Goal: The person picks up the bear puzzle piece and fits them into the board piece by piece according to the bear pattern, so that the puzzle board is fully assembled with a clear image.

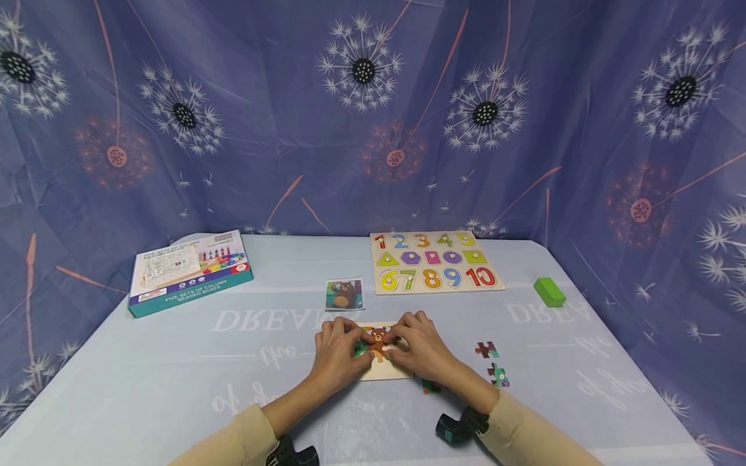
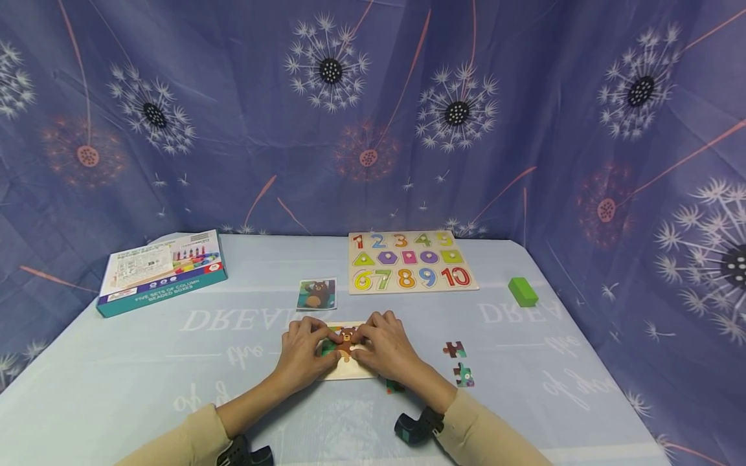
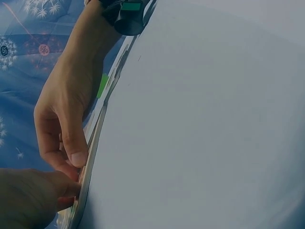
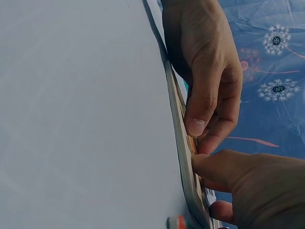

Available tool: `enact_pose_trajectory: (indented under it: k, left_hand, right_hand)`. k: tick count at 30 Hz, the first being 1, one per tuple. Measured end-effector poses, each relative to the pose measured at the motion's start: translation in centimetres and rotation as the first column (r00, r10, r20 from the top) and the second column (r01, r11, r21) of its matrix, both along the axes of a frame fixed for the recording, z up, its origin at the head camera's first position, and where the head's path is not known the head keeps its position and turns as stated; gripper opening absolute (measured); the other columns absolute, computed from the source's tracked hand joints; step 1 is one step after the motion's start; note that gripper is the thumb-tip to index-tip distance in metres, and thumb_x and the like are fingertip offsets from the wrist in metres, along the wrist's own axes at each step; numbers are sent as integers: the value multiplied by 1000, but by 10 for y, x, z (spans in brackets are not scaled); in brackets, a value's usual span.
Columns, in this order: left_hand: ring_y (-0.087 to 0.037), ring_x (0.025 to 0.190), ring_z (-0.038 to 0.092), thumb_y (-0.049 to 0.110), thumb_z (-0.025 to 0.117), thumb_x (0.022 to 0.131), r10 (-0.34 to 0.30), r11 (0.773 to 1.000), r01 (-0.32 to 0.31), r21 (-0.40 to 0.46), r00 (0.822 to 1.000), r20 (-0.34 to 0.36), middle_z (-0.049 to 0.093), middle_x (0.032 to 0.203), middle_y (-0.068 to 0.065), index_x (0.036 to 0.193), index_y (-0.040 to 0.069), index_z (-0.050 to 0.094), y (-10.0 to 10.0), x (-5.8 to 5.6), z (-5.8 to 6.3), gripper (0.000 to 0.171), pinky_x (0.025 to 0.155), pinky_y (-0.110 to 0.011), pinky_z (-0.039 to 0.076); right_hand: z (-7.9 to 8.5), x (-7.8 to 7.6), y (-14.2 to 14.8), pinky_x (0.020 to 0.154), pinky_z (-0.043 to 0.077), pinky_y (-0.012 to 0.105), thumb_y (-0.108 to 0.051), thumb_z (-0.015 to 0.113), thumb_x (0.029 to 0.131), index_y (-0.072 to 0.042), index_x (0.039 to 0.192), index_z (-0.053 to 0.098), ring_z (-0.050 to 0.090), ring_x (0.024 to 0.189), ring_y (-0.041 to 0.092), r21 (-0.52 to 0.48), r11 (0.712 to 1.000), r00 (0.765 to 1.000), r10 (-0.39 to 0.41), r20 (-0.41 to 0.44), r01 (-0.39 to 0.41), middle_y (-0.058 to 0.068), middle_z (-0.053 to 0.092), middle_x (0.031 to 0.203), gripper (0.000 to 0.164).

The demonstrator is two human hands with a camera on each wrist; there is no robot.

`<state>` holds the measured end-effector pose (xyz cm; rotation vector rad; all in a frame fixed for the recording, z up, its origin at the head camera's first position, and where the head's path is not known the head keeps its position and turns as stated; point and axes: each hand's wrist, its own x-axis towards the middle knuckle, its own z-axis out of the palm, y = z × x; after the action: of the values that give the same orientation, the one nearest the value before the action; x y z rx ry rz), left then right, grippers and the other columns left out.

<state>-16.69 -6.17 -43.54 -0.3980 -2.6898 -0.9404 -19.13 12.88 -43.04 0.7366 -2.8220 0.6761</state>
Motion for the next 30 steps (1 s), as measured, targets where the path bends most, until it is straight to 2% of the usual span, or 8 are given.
enact_pose_trajectory:
  k: [11,21,30]
  left_hand:
    - [-22,95,39,25,72,73,-2,1000,2,3,1000,0,52,104,-4,84,23,70,-1,0,-1,11,84,-46,28]
    - [-22,96,38,27,72,74,-4,1000,4,10,1000,12,51,105,-4,85,24,70,-1,-1,-2,12,84,-46,27]
    - [-23,98,38,25,73,74,-5,1000,5,22,1000,17,51,105,-5,85,23,70,-1,-1,-3,12,86,-48,27]
  right_hand:
    - [-1,0,0,79,33,33,-30,75,74,-24,85,70,38,85,11,-11,1000,1000,2,-15,-2,-7,54,90,14]
    - [6,2,5,80,32,34,-30,76,74,-26,89,71,39,86,9,-61,998,998,-12,60,16,-7,57,92,16]
    - [17,4,27,82,32,35,-27,75,77,-23,93,70,40,90,11,-76,996,995,-36,88,43,-4,58,95,16]
